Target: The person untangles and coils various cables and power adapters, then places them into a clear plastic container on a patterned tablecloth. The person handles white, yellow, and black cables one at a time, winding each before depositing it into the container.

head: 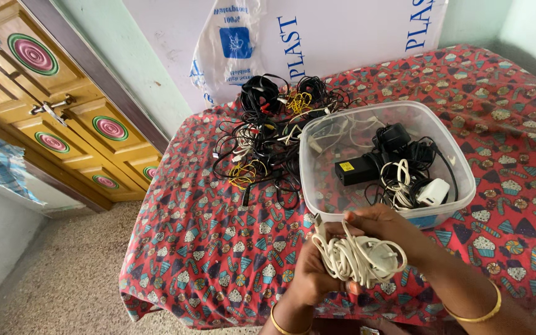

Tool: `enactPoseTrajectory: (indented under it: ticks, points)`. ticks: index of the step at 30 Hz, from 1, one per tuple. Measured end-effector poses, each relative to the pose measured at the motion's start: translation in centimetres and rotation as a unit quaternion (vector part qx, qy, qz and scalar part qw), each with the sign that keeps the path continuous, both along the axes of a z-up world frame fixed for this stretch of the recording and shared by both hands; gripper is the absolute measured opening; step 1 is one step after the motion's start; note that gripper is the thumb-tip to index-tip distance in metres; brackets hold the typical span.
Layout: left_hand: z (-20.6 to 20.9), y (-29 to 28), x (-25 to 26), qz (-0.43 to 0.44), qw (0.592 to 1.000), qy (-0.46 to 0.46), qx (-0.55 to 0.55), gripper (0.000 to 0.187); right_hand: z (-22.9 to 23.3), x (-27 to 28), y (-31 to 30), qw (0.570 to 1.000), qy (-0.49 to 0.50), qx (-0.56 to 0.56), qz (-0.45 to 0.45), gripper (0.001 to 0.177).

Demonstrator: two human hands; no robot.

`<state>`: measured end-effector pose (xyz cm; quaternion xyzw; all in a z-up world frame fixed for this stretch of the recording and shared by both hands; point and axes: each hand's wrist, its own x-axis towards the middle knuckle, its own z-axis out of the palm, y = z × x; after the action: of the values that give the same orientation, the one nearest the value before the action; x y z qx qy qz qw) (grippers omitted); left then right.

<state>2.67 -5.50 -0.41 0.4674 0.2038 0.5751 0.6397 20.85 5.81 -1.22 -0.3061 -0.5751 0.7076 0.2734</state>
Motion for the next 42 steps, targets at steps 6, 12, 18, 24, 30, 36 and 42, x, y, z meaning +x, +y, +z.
enactPoseTrajectory:
  ticks: [6,12,18,24,30,36,42]
  points:
    - [0.8,0.1,0.8,0.012,0.993,-0.071,-0.091,0.098,-1.0,0.5,0.0,0.998,-0.054,0.014,-0.042,0.045]
    - [0.9,-0.3,0.3,0.011,0.998,-0.022,-0.058,0.086,0.2,0.0,-1.8,0.995,-0.024,-0.069,-0.065,0.035]
    - [0.9,1.1,0.1,0.102,0.992,-0.067,-0.027,0.081,-2.0,1.8,-5.7,0.996,-0.04,-0.024,-0.072,0.051]
    - [0.6,1.9,0.2,0.098,0.995,-0.012,-0.023,0.09,-5.3,2.3,-4.8,0.992,0.035,-0.109,-0.061,0.061]
    - [0.9,3.0,-1.5,0.023,0.998,0.038,-0.034,0.098,-6.9,2.6,-4.6,0.972,0.202,-0.099,0.069,0.059]
    - [-0.7,3.9,-1.0,0.065,0.988,0.032,-0.137,0.098,-4.8,2.8,-3.9,0.978,0.185,-0.082,0.043,0.06]
    - [-0.6,7.0,-2.7,0.142,0.978,0.137,-0.073,0.073,-3.6,1.4,-2.8,0.975,0.157,-0.154,0.031,0.06]
